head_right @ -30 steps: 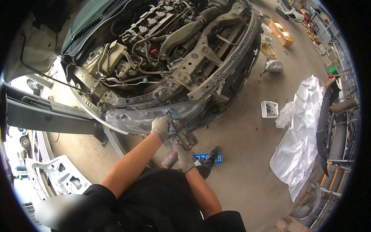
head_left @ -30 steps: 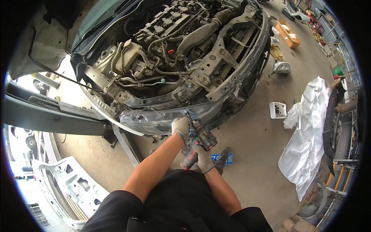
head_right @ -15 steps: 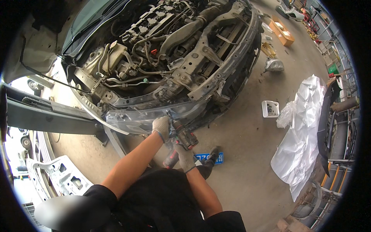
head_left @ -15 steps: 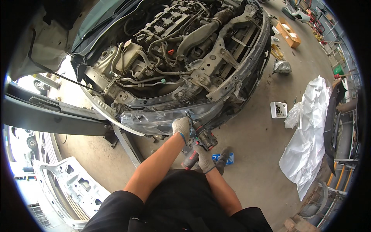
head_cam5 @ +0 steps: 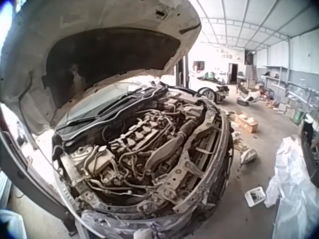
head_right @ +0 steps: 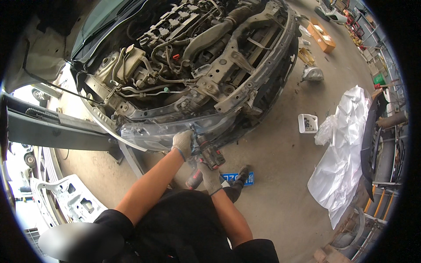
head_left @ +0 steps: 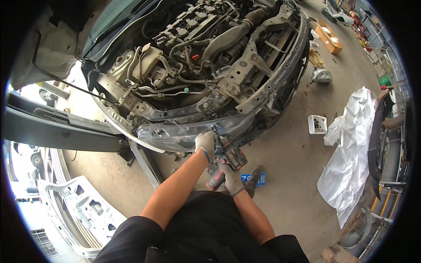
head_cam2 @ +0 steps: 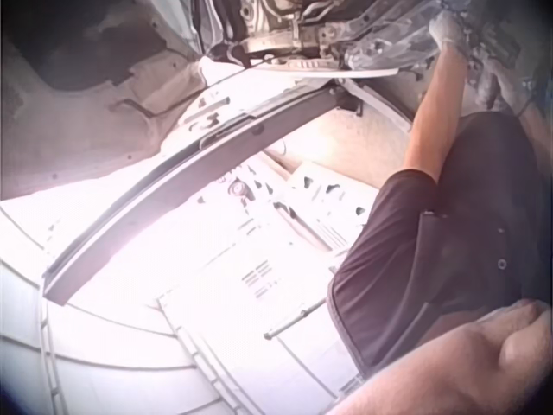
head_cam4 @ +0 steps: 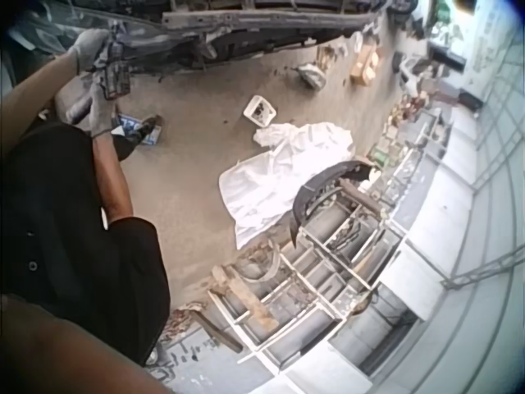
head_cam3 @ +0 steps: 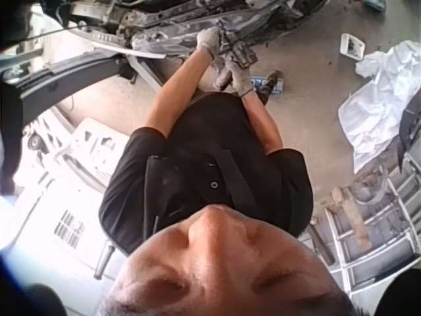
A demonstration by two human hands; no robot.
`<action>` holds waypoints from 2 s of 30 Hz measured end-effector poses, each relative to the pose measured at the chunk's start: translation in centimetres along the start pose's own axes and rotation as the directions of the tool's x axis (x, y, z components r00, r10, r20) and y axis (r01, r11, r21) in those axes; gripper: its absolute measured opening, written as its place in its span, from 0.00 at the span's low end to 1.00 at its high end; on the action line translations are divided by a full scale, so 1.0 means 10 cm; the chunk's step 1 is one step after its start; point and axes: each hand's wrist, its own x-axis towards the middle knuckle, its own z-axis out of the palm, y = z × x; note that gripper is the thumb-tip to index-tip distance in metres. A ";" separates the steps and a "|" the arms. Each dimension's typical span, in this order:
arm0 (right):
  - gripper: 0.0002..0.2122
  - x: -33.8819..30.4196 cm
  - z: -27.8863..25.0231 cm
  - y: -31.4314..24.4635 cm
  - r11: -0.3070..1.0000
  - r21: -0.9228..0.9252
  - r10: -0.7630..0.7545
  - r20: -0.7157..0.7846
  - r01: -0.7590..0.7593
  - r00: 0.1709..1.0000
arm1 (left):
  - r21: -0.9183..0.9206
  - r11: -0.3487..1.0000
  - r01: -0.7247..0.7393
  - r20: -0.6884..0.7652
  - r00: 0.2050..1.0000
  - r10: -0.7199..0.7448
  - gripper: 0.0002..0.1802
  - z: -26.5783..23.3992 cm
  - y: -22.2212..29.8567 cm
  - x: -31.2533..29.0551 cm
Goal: The person closes the car hood, then sits on the floor to prepare a headlight assembly using a screwdriver and an impact driver. They then install the headlight onto the front of the car, securing it with screws.
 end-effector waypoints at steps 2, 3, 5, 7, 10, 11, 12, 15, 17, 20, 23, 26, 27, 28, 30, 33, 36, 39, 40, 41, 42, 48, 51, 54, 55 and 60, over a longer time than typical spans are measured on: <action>0.20 0.02 0.00 0.02 0.999 0.027 0.022 0.003 -0.022 1.000 | -0.014 1.000 -0.023 0.024 0.999 0.023 0.07 0.00 -0.05 0.08; 0.20 0.03 -0.02 0.03 0.999 0.042 0.033 0.002 -0.033 0.999 | -0.006 0.999 -0.032 0.028 0.999 0.032 0.06 0.01 -0.06 0.10; 0.19 0.03 -0.05 0.05 0.999 0.026 0.025 -0.006 -0.025 1.000 | 0.014 0.999 -0.048 0.034 0.998 0.048 0.06 0.03 -0.08 0.13; 0.20 -0.03 0.07 0.09 0.998 -0.024 0.052 0.020 -0.052 0.998 | 0.157 0.932 -0.328 0.073 0.945 0.320 0.06 -0.39 -0.53 0.75; 0.21 0.07 -0.04 0.15 0.992 -0.123 0.024 -0.066 -0.032 0.998 | 0.001 0.982 -0.189 0.057 0.980 0.188 0.08 -0.14 -0.38 0.60; 0.22 0.08 -0.06 0.16 0.990 -0.136 0.013 -0.083 -0.024 0.996 | -0.118 0.992 -0.051 0.030 0.998 0.055 0.09 -0.03 -0.21 0.38; 0.23 0.08 -0.05 0.16 0.988 -0.151 0.009 -0.086 -0.022 0.996 | -0.117 0.991 -0.066 0.023 0.997 0.069 0.09 -0.04 -0.19 0.33; 0.21 0.09 -0.04 0.17 0.981 -0.194 -0.037 -0.048 0.027 0.998 | -0.103 0.990 -0.096 0.001 0.995 0.097 0.10 -0.04 -0.13 0.21; 0.21 0.07 -0.08 0.16 0.978 -0.203 -0.056 -0.003 0.054 0.998 | -0.079 0.992 -0.100 -0.017 0.995 0.099 0.11 -0.03 -0.09 0.15; 0.19 0.10 -0.09 0.16 0.953 -0.298 -0.049 0.008 0.049 0.999 | -0.076 0.993 -0.092 -0.028 0.996 0.090 0.12 -0.01 -0.05 0.09; 0.18 0.13 -0.07 0.13 0.938 -0.342 -0.060 0.003 0.058 0.998 | 0.002 0.990 -0.144 -0.028 0.989 0.144 0.13 -0.02 -0.07 0.13; 0.18 0.10 -0.04 0.07 0.960 -0.275 -0.056 0.011 0.057 0.998 | -0.082 0.990 -0.115 -0.007 0.993 0.115 0.05 -0.04 -0.08 0.12; 0.18 0.08 -0.02 0.04 0.969 -0.242 -0.050 0.015 0.052 0.999 | -0.063 0.992 -0.114 -0.014 0.993 0.113 0.06 -0.05 -0.06 0.10; 0.18 0.05 0.00 0.01 0.977 -0.208 -0.043 0.020 0.046 0.999 | -0.043 0.993 -0.113 -0.022 0.993 0.112 0.07 -0.05 -0.04 0.08; 0.18 0.04 0.02 -0.04 0.989 -0.141 -0.032 0.026 0.036 0.999 | -0.036 0.996 -0.088 -0.026 0.996 0.087 0.07 -0.05 -0.01 0.08; 0.20 0.07 -0.03 0.03 0.984 -0.144 -0.096 0.053 0.103 0.994 | -0.021 0.998 -0.065 -0.037 0.997 0.064 0.09 -0.06 0.07 0.02; 0.20 0.08 -0.08 0.06 0.970 -0.232 -0.071 0.014 0.072 0.997 | 0.069 0.990 -0.121 -0.063 0.990 0.125 0.10 -0.05 0.12 -0.09; 0.20 0.09 -0.07 0.15 0.990 -0.117 -0.091 -0.047 0.085 0.995 | 0.110 0.982 -0.152 -0.060 0.985 0.159 0.12 -0.07 0.07 -0.02; 0.21 0.10 -0.09 0.16 0.989 -0.138 -0.052 -0.041 0.046 0.998 | 0.139 0.976 -0.170 -0.054 0.982 0.179 0.13 -0.08 0.04 0.03; 0.21 0.08 -0.07 0.08 0.987 -0.161 -0.012 -0.035 0.006 0.999 | 0.167 0.968 -0.187 -0.049 0.979 0.197 0.13 -0.07 0.01 0.05; 0.22 0.07 -0.06 0.03 0.983 -0.183 0.029 -0.030 -0.034 0.999 | 0.148 0.967 -0.209 -0.070 0.973 0.221 0.13 -0.06 -0.02 0.04; 0.25 0.11 -0.12 0.05 0.956 -0.292 -0.033 -0.011 0.028 0.999 | 0.003 0.993 -0.115 -0.154 0.982 0.114 0.12 0.10 -0.02 -0.07; 0.25 0.10 -0.13 0.00 0.957 -0.290 -0.015 -0.027 0.006 1.000 | -0.046 0.997 -0.060 -0.131 0.990 0.054 0.12 0.09 -0.02 -0.04; 0.23 0.13 -0.15 -0.03 0.978 -0.208 -0.006 0.055 0.017 0.998 | -0.125 0.991 -0.049 -0.113 0.993 0.035 0.10 0.03 0.03 -0.12; 0.22 0.15 -0.15 -0.04 0.968 -0.250 -0.021 0.040 0.030 0.999 | -0.140 0.989 -0.041 -0.053 0.998 0.034 0.09 0.00 0.01 -0.07; 0.17 0.11 -0.03 -0.14 0.966 -0.237 -0.098 0.020 0.099 0.995 | -0.186 0.982 0.007 0.055 0.998 0.003 0.08 -0.04 -0.04 0.03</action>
